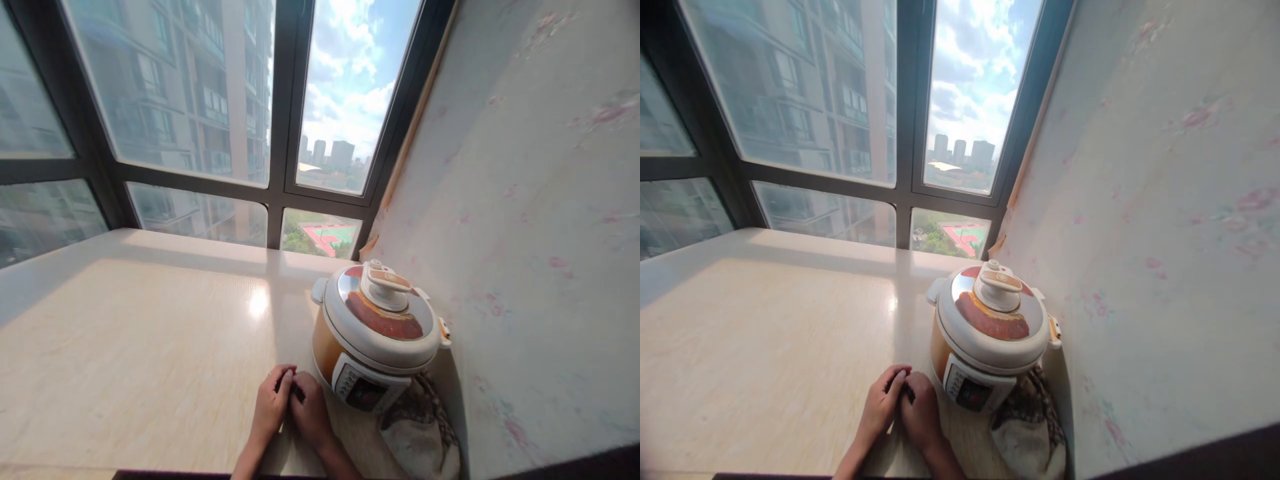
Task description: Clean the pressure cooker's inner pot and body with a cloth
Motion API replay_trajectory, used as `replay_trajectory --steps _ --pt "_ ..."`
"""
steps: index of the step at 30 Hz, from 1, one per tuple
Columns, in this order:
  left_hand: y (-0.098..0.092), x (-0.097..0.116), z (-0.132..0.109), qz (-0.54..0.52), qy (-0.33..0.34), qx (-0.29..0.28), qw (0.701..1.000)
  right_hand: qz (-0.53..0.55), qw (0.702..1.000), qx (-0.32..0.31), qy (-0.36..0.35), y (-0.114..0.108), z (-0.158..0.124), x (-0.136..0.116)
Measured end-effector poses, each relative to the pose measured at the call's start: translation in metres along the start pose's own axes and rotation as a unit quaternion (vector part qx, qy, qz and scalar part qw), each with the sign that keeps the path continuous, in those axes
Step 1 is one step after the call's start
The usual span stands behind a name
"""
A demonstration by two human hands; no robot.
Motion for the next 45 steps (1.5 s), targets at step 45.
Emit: replay_trajectory --steps 45 --pt "0.001 0.11 0.115 -0.193 -0.142 0.035 0.97 0.337 0.871 0.282 0.22 -0.288 0.023 -0.067"
Point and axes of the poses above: each hand's wrist, its own z-axis towards the middle knuckle, its own y-axis out of the palm, x = y × z, the point moved 10 cm from there along z, towards the middle knuckle, and after that the axes turned 6 degrees about z, right-handed, at the moved point
